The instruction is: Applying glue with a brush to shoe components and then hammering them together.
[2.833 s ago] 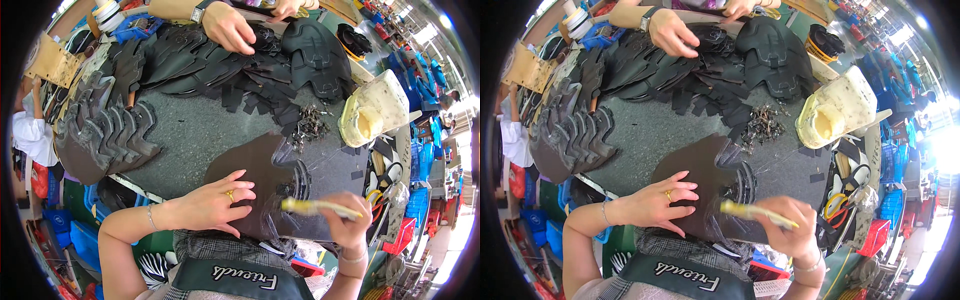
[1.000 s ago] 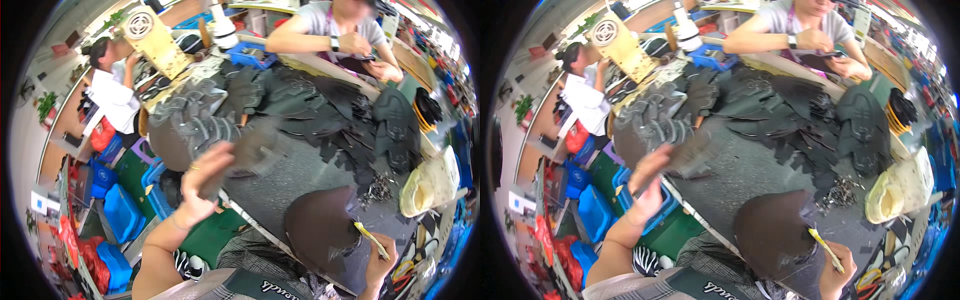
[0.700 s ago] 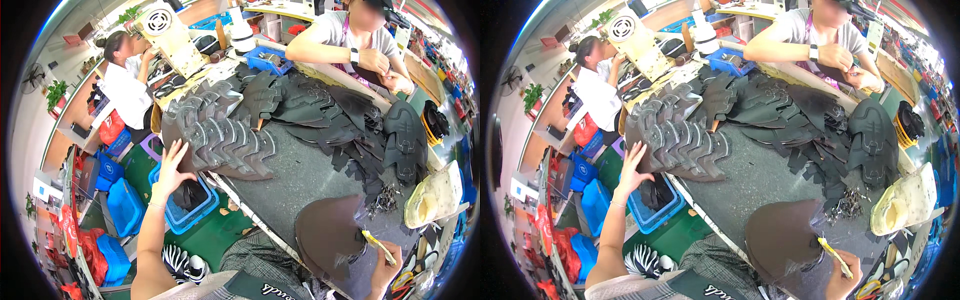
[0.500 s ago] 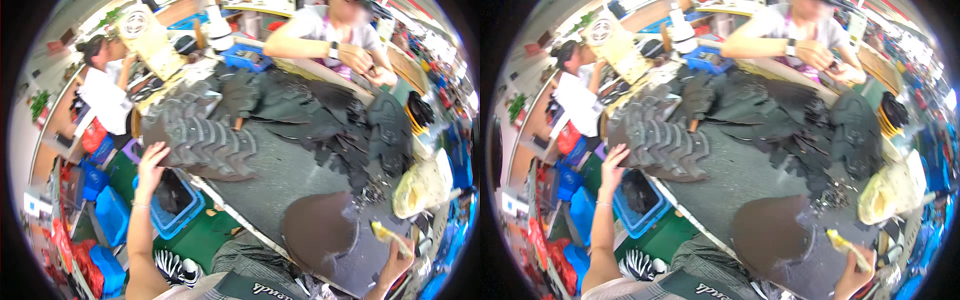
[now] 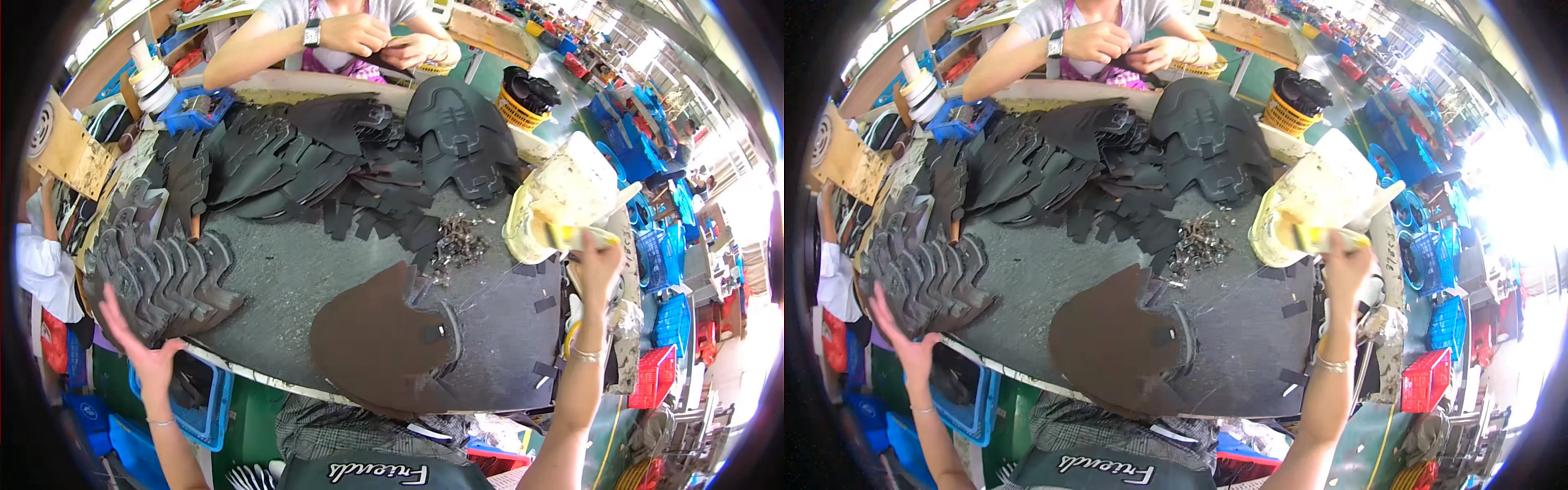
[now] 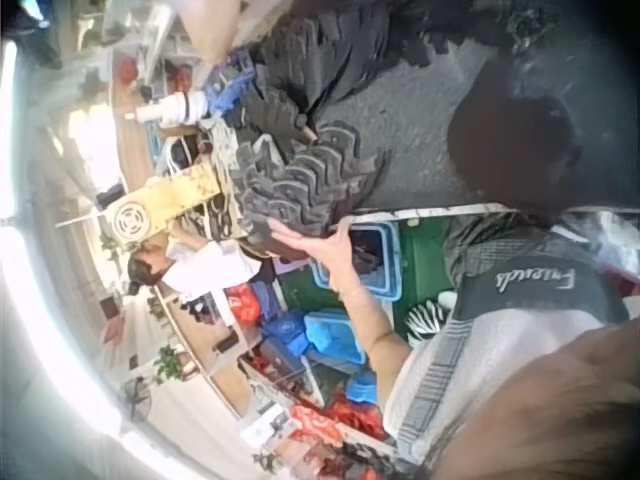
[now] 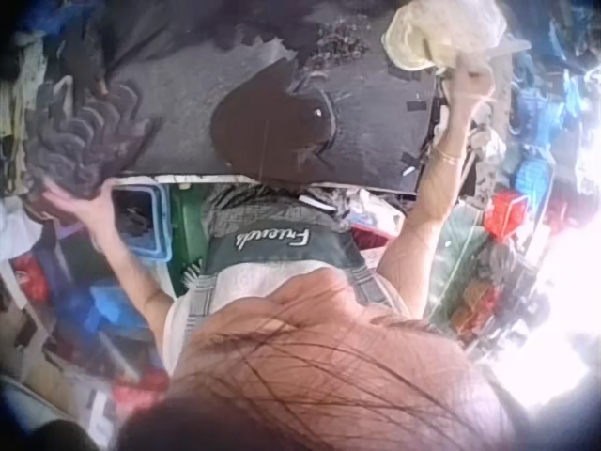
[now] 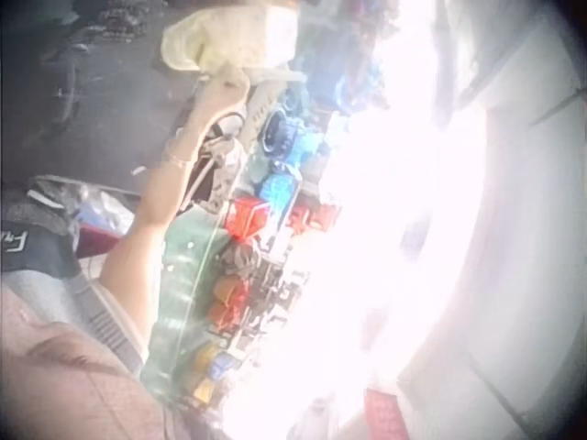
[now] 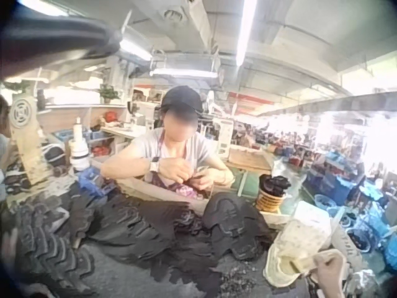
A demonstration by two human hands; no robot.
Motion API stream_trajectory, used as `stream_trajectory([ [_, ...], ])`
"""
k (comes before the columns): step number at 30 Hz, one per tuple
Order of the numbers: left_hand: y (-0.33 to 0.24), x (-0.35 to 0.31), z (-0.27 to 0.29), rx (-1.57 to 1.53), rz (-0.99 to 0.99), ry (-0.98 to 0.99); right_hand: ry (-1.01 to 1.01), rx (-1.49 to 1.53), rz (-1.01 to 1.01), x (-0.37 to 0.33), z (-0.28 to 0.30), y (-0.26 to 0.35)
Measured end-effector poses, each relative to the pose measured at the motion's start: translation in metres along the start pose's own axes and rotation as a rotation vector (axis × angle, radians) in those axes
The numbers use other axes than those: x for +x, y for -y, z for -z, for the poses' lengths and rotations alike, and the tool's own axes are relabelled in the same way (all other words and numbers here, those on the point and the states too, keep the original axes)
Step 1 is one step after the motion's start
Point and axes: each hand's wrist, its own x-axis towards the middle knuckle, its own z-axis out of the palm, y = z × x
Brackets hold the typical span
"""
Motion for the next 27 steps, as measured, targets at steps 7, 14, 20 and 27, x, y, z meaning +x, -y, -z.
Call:
stream_trajectory([
  [7, -0.174, 0.010, -0.089, -0.545, -0.696, 0.945, 0.456, 0.696, -0.261, -0.101, 0.022, 0.051],
  [14, -0.196, 0.000, -0.116, -0.545, -0.827, 1.032, 0.456, 0.287, 0.258, -0.142, -0.007, 0.082],
  [20, -0.194, 0.001, -0.119, -0.564, -0.805, 1.011, 0.459, 0.282, 0.535, -0.171, 0.015, 0.057],
  [27, -0.196, 0.003, -0.118, -0.577, -0.779, 0.991, 0.313, 0.197, 0.524, -0.181, 0.014, 0.078],
])
